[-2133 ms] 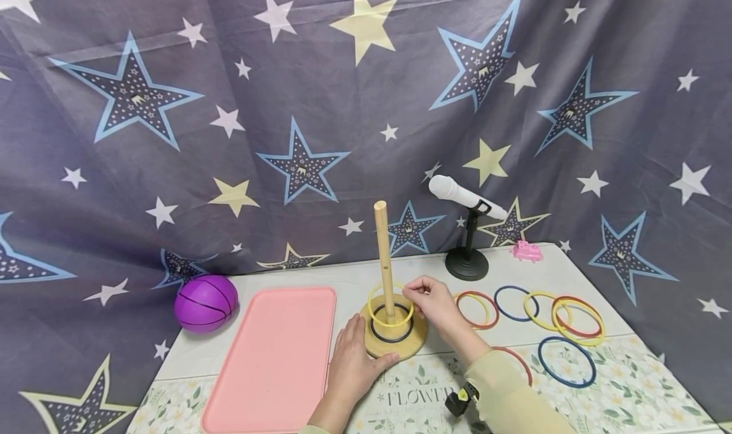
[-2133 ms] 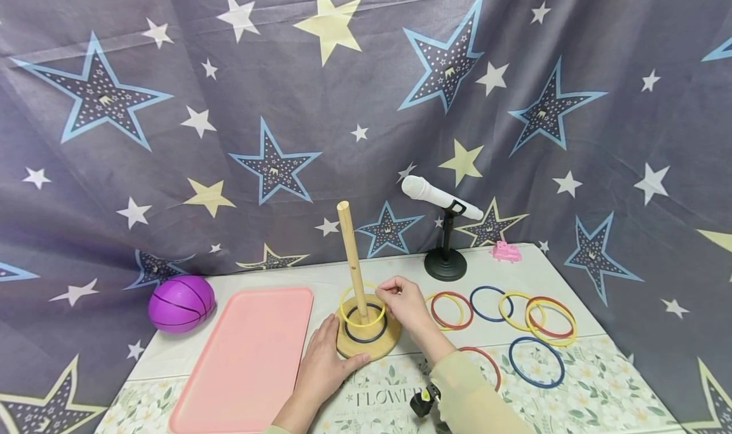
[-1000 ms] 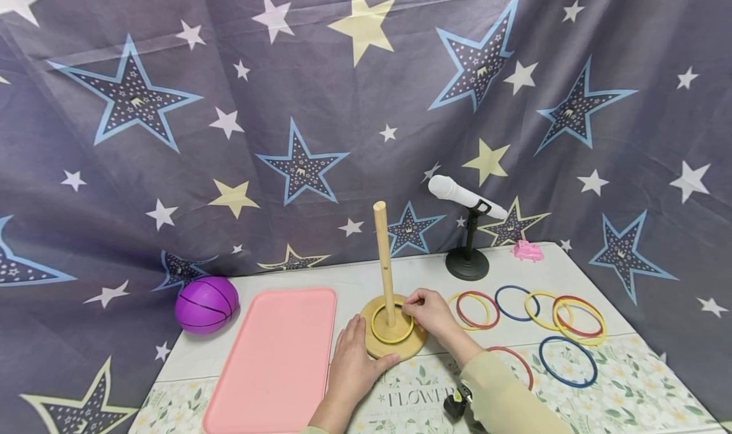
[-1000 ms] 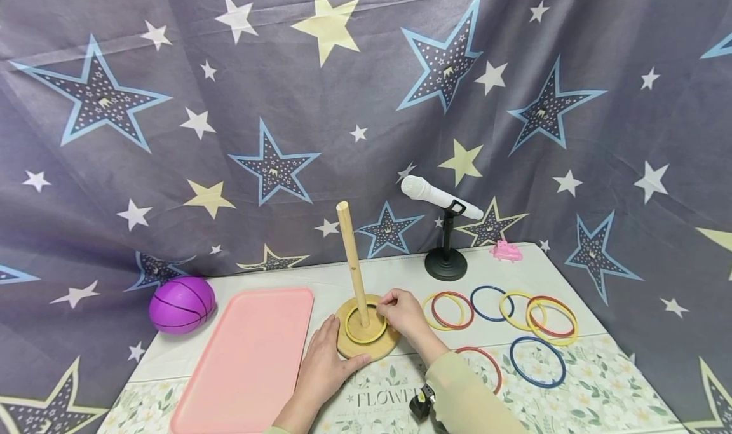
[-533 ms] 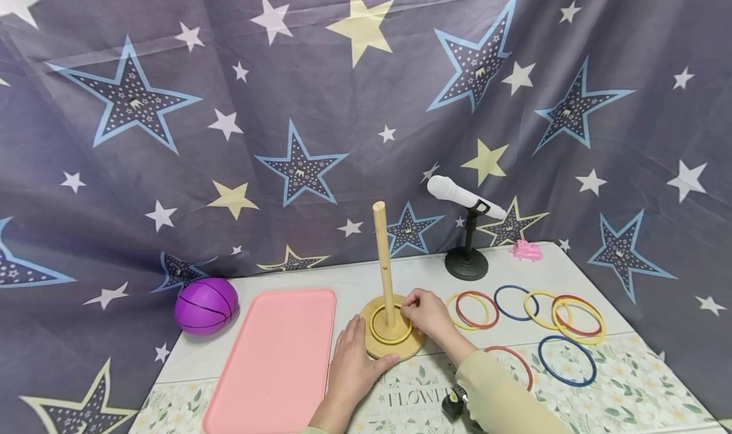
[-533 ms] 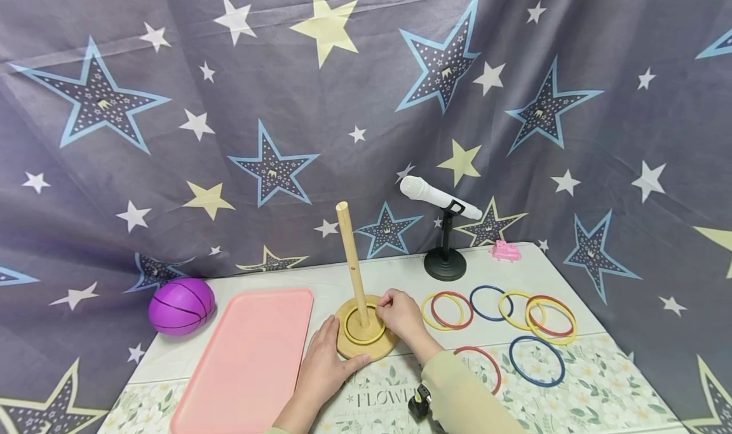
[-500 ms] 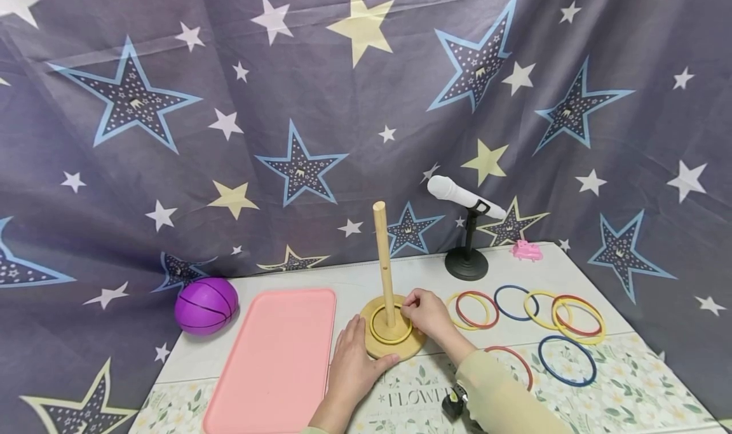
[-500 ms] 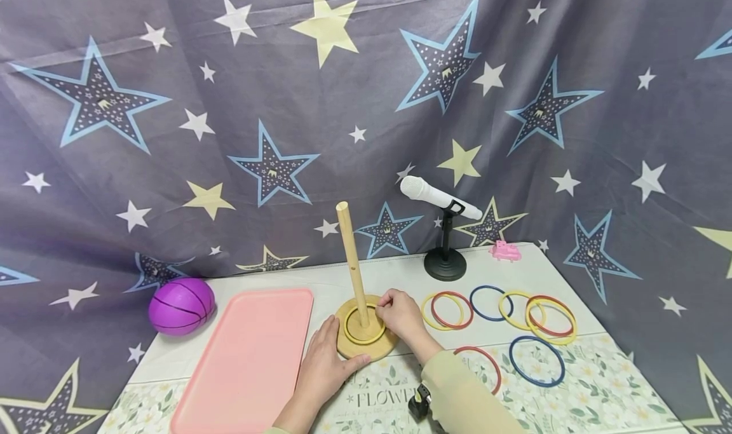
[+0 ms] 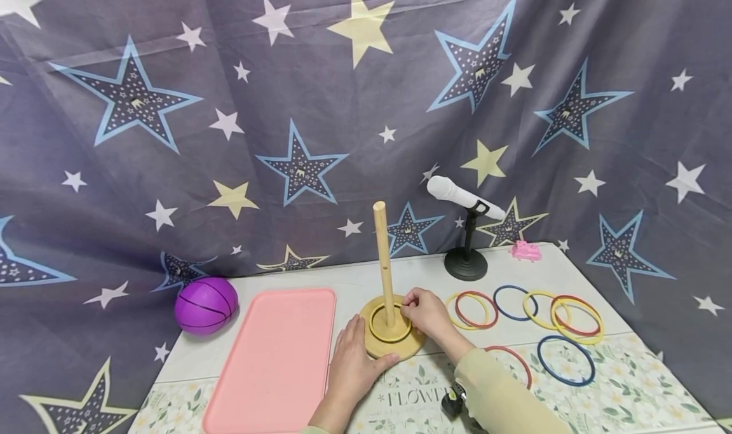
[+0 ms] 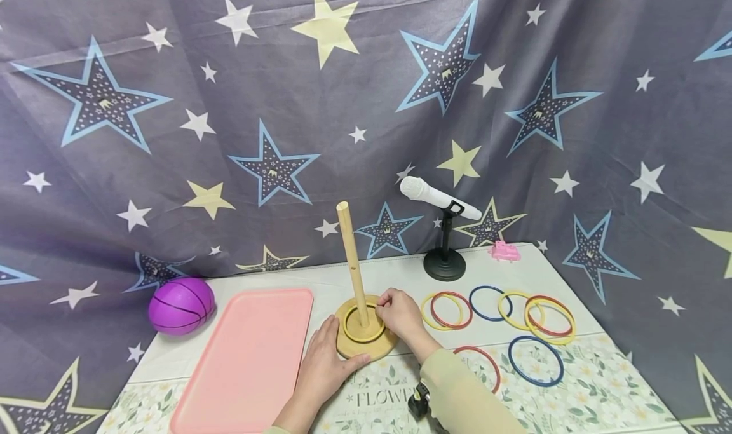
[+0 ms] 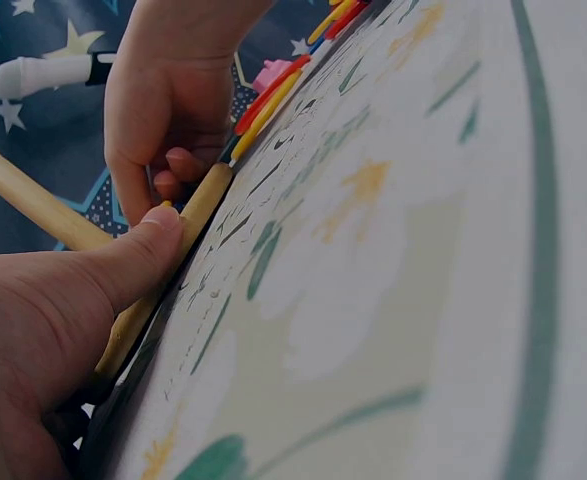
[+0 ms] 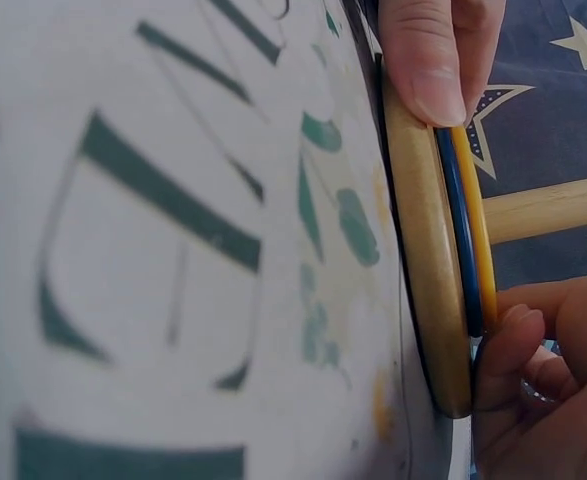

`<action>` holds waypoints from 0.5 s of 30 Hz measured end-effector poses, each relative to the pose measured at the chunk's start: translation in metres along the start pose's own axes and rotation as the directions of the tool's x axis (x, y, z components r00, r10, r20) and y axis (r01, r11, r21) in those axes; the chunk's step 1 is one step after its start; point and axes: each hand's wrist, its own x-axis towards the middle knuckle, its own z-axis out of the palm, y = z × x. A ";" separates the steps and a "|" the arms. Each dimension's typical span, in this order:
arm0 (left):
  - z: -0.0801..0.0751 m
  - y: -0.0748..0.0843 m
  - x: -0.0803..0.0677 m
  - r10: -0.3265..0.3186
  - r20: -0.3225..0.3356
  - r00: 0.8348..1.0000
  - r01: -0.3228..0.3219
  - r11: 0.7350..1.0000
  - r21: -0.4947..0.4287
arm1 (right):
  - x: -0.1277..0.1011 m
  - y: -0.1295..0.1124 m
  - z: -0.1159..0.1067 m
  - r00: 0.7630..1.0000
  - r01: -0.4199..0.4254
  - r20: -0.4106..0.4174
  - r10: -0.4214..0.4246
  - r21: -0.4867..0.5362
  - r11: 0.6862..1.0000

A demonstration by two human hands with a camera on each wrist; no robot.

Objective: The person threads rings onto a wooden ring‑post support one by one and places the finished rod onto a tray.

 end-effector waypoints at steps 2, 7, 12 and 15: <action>0.000 0.000 0.000 -0.002 0.000 1.000 0.002 1.000 0.001 | 0.001 0.000 0.000 1.000 -0.002 0.002 0.002 0.002 1.000; 0.001 -0.001 -0.001 0.005 -0.007 1.000 -0.005 1.000 0.003 | 0.001 0.000 0.001 1.000 0.002 0.004 -0.002 -0.001 1.000; 0.002 0.000 -0.001 0.012 -0.011 1.000 -0.012 1.000 0.004 | 0.001 0.001 0.001 1.000 0.000 0.003 0.000 -0.009 1.000; 0.002 -0.001 -0.001 0.012 -0.010 1.000 -0.012 1.000 0.006 | 0.000 0.001 0.000 1.000 0.003 0.007 -0.003 0.001 1.000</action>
